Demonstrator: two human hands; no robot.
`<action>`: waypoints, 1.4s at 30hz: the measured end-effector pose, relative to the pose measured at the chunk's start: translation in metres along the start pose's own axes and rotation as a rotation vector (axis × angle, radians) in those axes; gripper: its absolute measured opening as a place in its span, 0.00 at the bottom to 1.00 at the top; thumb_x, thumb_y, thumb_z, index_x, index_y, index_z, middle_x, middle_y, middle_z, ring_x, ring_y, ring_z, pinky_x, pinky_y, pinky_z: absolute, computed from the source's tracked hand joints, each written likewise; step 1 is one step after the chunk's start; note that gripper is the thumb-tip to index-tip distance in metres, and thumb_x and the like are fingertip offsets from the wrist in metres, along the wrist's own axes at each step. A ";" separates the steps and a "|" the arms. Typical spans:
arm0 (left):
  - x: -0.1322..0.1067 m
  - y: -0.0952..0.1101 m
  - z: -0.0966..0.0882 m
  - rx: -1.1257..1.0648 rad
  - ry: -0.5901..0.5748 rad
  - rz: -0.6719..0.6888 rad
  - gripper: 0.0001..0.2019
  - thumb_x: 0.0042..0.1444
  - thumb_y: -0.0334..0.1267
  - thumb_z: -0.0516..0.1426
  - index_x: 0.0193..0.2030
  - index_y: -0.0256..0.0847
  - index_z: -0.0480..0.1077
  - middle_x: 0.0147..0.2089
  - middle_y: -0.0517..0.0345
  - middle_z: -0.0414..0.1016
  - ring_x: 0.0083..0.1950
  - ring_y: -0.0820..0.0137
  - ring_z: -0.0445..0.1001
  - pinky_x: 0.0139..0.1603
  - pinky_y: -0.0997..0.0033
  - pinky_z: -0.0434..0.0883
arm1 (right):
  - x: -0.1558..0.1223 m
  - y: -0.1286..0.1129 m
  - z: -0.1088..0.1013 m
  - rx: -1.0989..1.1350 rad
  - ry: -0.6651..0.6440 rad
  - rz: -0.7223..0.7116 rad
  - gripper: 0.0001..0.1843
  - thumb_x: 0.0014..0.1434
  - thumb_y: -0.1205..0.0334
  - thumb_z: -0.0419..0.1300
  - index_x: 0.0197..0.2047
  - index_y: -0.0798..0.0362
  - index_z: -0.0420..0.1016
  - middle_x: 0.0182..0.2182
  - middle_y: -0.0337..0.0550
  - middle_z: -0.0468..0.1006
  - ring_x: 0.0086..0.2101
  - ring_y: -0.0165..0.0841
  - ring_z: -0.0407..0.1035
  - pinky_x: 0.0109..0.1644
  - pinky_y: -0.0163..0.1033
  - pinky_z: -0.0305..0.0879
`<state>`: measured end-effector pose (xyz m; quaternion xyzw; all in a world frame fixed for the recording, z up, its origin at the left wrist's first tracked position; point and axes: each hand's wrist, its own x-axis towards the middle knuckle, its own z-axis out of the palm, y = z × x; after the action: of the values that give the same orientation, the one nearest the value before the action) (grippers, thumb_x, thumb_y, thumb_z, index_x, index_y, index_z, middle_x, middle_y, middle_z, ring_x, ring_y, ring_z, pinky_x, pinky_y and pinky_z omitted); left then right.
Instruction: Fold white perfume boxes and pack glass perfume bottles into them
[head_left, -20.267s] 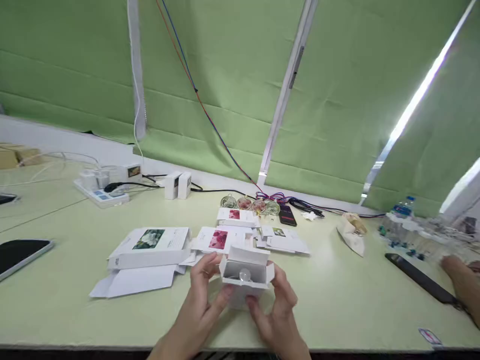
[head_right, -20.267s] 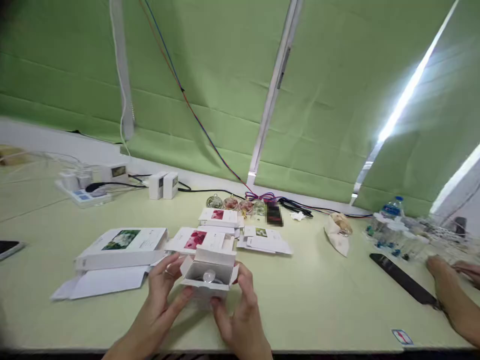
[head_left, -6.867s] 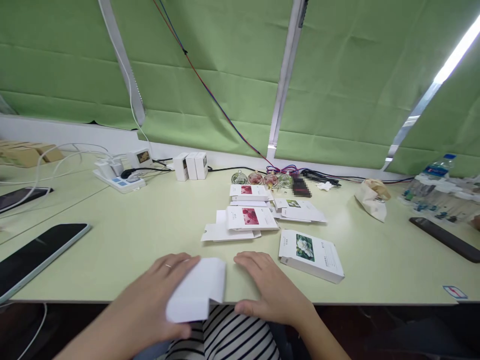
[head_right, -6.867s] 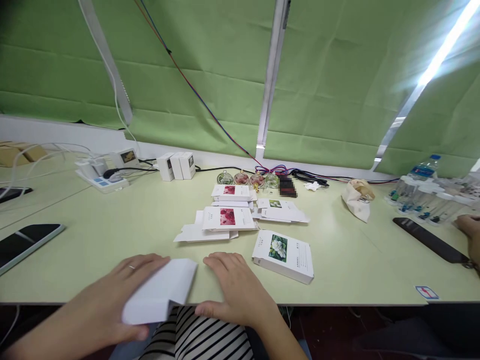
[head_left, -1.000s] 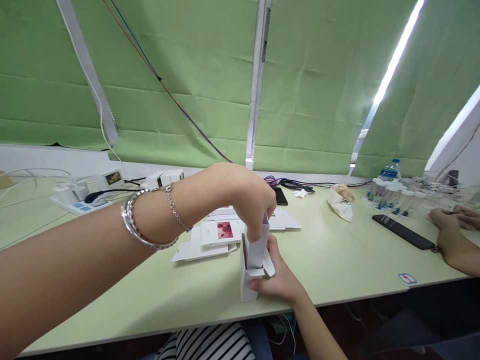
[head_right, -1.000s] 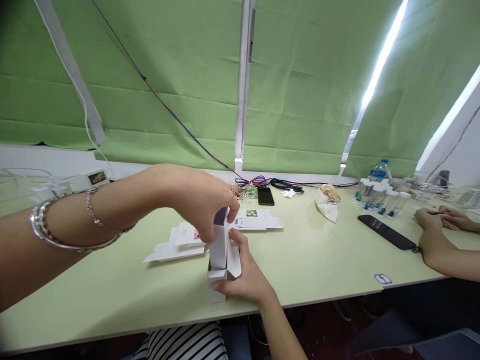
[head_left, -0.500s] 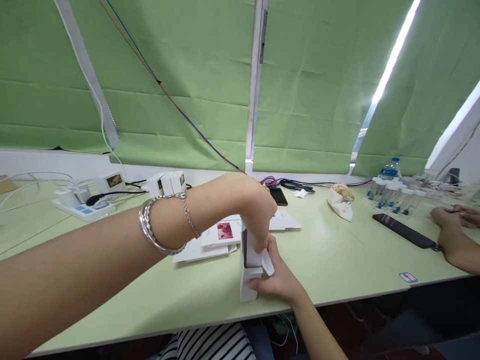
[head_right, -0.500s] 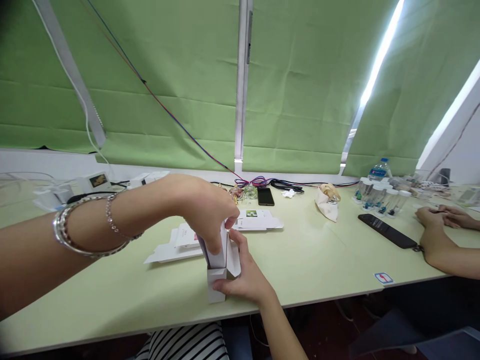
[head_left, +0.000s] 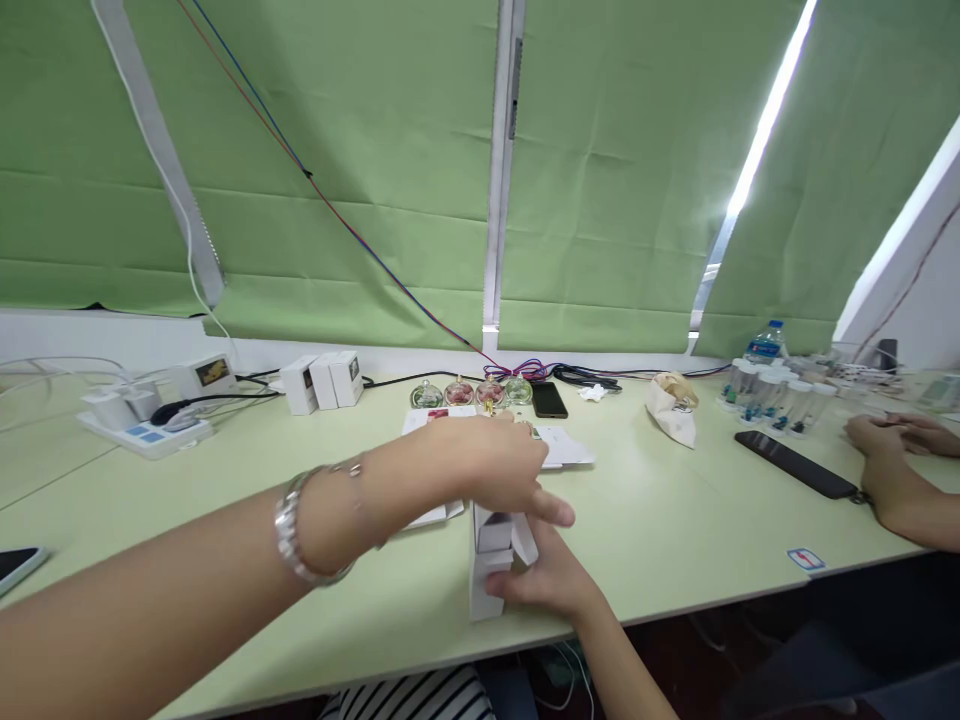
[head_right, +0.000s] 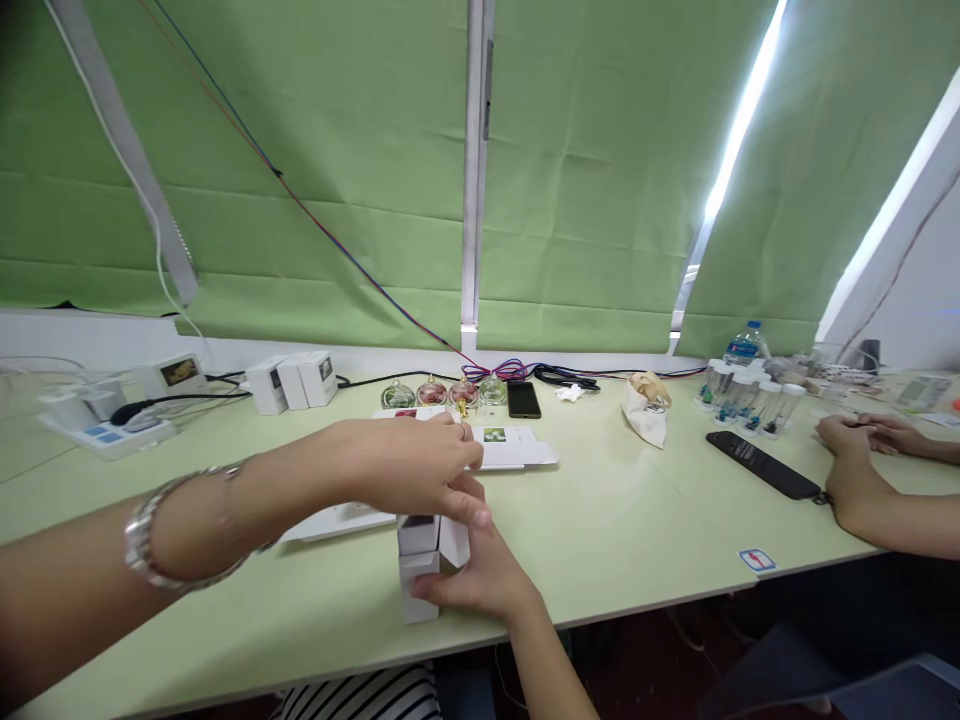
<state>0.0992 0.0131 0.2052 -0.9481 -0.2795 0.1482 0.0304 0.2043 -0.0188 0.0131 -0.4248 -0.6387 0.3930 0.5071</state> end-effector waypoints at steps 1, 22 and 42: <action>-0.006 -0.002 0.002 -0.003 0.135 0.017 0.23 0.60 0.57 0.47 0.43 0.40 0.73 0.45 0.47 0.74 0.46 0.55 0.72 0.39 0.60 0.70 | 0.000 0.001 0.000 0.010 -0.008 0.001 0.53 0.40 0.57 0.70 0.64 0.47 0.46 0.57 0.49 0.61 0.57 0.47 0.58 0.60 0.51 0.56; -0.033 -0.041 0.106 -0.079 0.506 0.358 0.20 0.50 0.18 0.52 0.44 0.46 0.69 0.44 0.62 0.77 0.56 0.60 0.66 0.50 0.61 0.65 | 0.001 0.019 0.001 0.030 -0.031 -0.048 0.60 0.40 0.51 0.73 0.65 0.44 0.37 0.63 0.52 0.53 0.61 0.44 0.55 0.62 0.51 0.52; -0.039 -0.163 0.157 -0.575 0.838 -0.448 0.16 0.62 0.41 0.47 0.56 0.42 0.60 0.53 0.52 0.74 0.52 0.61 0.73 0.51 0.60 0.71 | -0.021 0.025 -0.045 0.037 0.329 0.190 0.67 0.36 0.36 0.68 0.68 0.39 0.29 0.65 0.51 0.53 0.62 0.50 0.52 0.64 0.56 0.47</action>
<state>-0.0638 0.1256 0.0888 -0.8135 -0.4674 -0.3341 -0.0901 0.2547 -0.0272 -0.0088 -0.5321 -0.4971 0.3761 0.5730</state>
